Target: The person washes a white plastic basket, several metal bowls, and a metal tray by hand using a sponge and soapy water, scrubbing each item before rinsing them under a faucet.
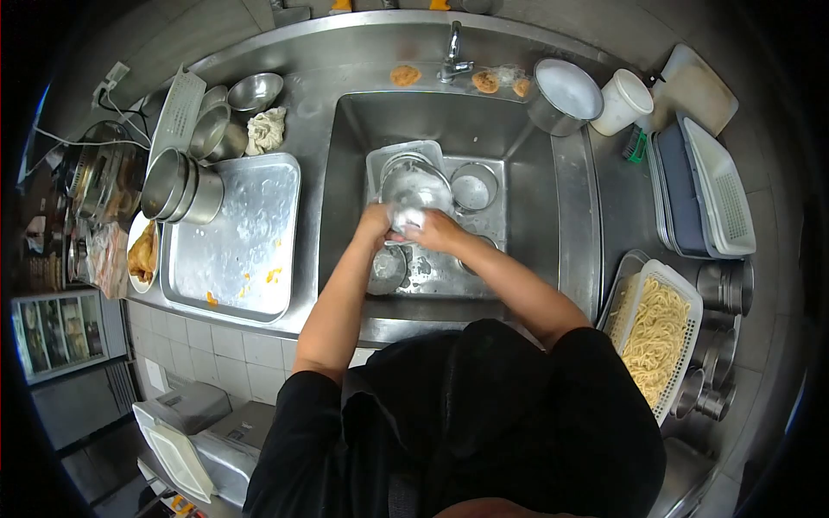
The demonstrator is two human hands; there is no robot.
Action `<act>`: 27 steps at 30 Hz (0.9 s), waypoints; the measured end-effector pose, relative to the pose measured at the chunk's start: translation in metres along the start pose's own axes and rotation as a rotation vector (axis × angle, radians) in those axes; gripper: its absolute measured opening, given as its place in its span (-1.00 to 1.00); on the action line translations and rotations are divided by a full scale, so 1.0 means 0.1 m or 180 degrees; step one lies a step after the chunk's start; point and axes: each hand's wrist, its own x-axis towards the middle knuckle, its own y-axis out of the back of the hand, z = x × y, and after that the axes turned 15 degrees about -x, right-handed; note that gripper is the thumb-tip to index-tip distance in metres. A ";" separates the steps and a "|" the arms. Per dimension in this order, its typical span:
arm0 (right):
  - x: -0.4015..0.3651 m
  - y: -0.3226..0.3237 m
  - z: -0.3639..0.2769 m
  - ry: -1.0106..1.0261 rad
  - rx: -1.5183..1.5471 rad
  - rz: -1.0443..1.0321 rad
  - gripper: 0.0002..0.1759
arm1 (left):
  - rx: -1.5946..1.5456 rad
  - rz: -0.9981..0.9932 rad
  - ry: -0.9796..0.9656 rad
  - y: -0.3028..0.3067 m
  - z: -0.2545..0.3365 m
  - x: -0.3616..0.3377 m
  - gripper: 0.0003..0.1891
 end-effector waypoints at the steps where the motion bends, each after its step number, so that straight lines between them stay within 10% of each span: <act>1: -0.03 0.03 0.10 0.0007 -0.0008 -0.0006 -0.71 | 0.0581 -0.0015 -0.0040 0.08 0.05 0.01 -0.64; 5: -0.03 0.18 0.45 0.0474 -0.1685 -0.0366 -0.76 | 0.0817 -0.0219 -0.0053 -0.04 0.02 -0.21 -0.60; 8: 0.11 0.04 0.22 -0.0098 -0.1185 0.1095 -0.75 | 0.0645 -0.0211 -0.0104 -0.12 0.06 -0.14 -0.51; 11: 0.03 0.20 -0.13 -0.0501 -0.0467 -0.0613 -0.74 | 0.0545 -0.0291 -0.0382 0.03 0.20 -0.10 -0.45; 17: 0.12 0.26 0.25 0.0537 -0.2164 0.0429 -0.73 | 0.1075 -0.0224 -0.0185 -0.08 0.23 -0.17 -0.43; 19: 0.12 0.02 0.01 -0.0435 -0.0971 0.0553 -0.73 | 0.0979 -0.0372 -0.0270 -0.07 0.31 -0.09 -0.42; 20: 0.13 0.05 -0.05 -0.0892 -0.0653 -0.0811 -0.71 | 0.1048 -0.0560 -0.0216 -0.01 0.40 -0.13 -0.31; 24: -0.01 0.25 0.20 0.0651 -0.1752 -0.0888 -0.58 | 0.1301 -0.0380 0.0036 0.22 0.19 -0.10 -0.50; 27: 0.19 0.10 0.38 0.0482 -0.1557 0.0560 -0.54 | 0.1432 -0.0735 0.0468 0.05 0.11 -0.11 -0.69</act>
